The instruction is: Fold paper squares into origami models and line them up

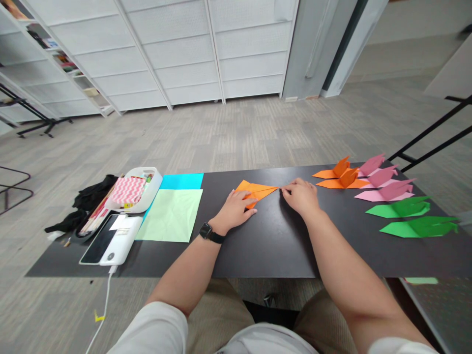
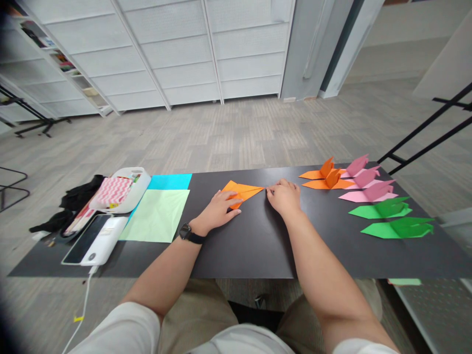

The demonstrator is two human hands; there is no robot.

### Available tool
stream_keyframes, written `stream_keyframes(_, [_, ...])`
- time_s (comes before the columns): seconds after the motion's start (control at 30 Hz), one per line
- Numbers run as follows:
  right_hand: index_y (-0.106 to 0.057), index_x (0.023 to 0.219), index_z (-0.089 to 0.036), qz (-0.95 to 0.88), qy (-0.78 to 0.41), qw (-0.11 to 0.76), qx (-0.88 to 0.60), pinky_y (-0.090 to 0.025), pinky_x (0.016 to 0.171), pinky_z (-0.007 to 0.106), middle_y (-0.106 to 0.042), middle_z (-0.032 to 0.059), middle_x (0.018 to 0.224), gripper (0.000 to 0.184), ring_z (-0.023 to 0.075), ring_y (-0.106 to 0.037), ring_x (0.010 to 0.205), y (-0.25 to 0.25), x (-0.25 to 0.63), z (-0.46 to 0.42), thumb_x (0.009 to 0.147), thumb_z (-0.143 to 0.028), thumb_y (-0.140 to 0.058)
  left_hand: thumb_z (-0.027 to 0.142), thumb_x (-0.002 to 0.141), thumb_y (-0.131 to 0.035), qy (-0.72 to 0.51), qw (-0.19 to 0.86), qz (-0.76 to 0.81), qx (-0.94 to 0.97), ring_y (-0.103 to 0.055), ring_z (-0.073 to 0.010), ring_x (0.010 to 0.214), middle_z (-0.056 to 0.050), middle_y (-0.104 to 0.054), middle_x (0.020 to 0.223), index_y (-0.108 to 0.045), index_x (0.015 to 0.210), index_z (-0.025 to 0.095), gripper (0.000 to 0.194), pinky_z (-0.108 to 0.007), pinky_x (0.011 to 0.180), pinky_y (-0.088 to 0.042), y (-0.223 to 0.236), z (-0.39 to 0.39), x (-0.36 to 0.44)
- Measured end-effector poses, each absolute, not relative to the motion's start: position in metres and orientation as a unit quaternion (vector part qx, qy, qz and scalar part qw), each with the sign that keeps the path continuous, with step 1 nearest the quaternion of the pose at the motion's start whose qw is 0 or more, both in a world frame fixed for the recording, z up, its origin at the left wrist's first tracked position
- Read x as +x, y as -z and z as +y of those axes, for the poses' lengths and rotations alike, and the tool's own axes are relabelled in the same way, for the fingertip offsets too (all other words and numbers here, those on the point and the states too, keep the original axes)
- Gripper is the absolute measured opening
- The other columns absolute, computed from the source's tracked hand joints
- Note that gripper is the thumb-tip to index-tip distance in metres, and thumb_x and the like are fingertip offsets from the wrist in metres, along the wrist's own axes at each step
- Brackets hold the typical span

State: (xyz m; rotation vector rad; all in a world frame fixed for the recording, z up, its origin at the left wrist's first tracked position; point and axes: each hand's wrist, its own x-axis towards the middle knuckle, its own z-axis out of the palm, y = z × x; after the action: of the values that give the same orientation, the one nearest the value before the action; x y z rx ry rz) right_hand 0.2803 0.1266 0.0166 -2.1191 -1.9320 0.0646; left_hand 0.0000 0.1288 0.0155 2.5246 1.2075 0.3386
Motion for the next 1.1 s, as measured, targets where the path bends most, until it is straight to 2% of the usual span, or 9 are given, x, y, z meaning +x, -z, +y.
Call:
stream_keyframes(0.13, [-0.086, 0.110, -0.024, -0.659, -0.007, 0.197, -0.726, -0.047, 0.094, 0.046, -0.073, 0.0128, 0.109, 0.030, 0.0306, -0.064, 0.101, -0.018, 0.284, 0.129, 0.100, -0.031, -0.058, 0.047, 0.102, -0.066, -0.114, 0.151, 0.420, 0.888, -0.051, -0.0307, 0.148, -0.010, -0.059, 0.156, -0.070, 0.141, 0.033, 0.042, -0.065, 0.132, -0.023, -0.012, 0.128, 0.002])
stream_keyframes(0.27, [-0.084, 0.113, -0.022, -0.737, -0.024, 0.274, -0.618, -0.050, 0.096, 0.043, -0.074, 0.0118, 0.108, 0.029, 0.0287, -0.066, 0.103, -0.012, 0.274, 0.130, 0.099, -0.026, -0.059, 0.054, 0.104, -0.060, -0.111, 0.135, 0.400, 0.900, -0.045, -0.0316, 0.154, -0.011, -0.052, 0.164, -0.061, 0.152, 0.033, 0.052, -0.066, 0.133, -0.017, -0.005, 0.125, 0.010])
stream_keyframes(0.4, [-0.085, 0.110, -0.027, -0.802, -0.058, 0.248, -0.541, -0.051, 0.096, 0.043, -0.075, 0.0088, 0.109, 0.026, 0.0268, -0.066, 0.102, -0.001, 0.256, 0.128, 0.099, -0.025, -0.062, 0.059, 0.106, -0.053, -0.097, 0.128, 0.399, 0.903, -0.035, -0.0351, 0.160, -0.012, -0.044, 0.170, -0.054, 0.158, 0.032, 0.059, -0.070, 0.133, -0.009, -0.001, 0.123, 0.015])
stream_keyframes(0.53, [-0.086, 0.108, -0.028, -0.829, -0.085, 0.209, -0.512, -0.051, 0.101, 0.044, -0.076, 0.0071, 0.109, 0.025, 0.0253, -0.068, 0.106, 0.003, 0.247, 0.127, 0.099, -0.024, -0.062, 0.059, 0.106, -0.053, -0.088, 0.136, 0.402, 0.901, -0.033, -0.0342, 0.162, -0.009, -0.044, 0.171, -0.052, 0.159, 0.032, 0.060, -0.071, 0.133, -0.007, -0.003, 0.124, 0.014])
stream_keyframes(0.67, [-0.086, 0.111, -0.029, -0.825, -0.091, 0.196, -0.522, -0.052, 0.100, 0.045, -0.076, 0.0077, 0.113, 0.025, 0.0264, -0.068, 0.110, -0.001, 0.248, 0.126, 0.099, -0.025, -0.065, 0.057, 0.105, -0.056, -0.092, 0.127, 0.407, 0.900, -0.034, -0.0347, 0.161, -0.008, -0.045, 0.170, -0.059, 0.154, 0.036, 0.053, -0.070, 0.133, -0.010, -0.008, 0.123, 0.013])
stream_keyframes(0.87, [-0.087, 0.109, -0.030, -0.823, -0.090, 0.183, -0.530, -0.051, 0.100, 0.045, -0.076, 0.0073, 0.116, 0.023, 0.0274, -0.068, 0.111, -0.002, 0.248, 0.127, 0.099, -0.029, -0.066, 0.052, 0.105, -0.058, -0.119, 0.093, 0.466, 0.872, -0.041, -0.0335, 0.153, -0.006, -0.050, 0.165, -0.077, 0.133, 0.038, 0.036, -0.068, 0.133, -0.016, -0.016, 0.124, 0.008])
stream_keyframes(1.1, [-0.087, 0.106, -0.031, -0.826, -0.088, 0.179, -0.527, -0.052, 0.099, 0.045, -0.077, 0.0058, 0.116, 0.024, 0.0265, -0.068, 0.111, 0.003, 0.252, 0.130, 0.100, -0.031, -0.064, 0.049, 0.104, -0.060, -0.128, 0.077, 0.519, 0.842, -0.048, -0.0348, 0.145, -0.007, -0.059, 0.155, -0.082, 0.122, 0.038, 0.031, -0.072, 0.129, -0.024, -0.021, 0.130, -0.011])
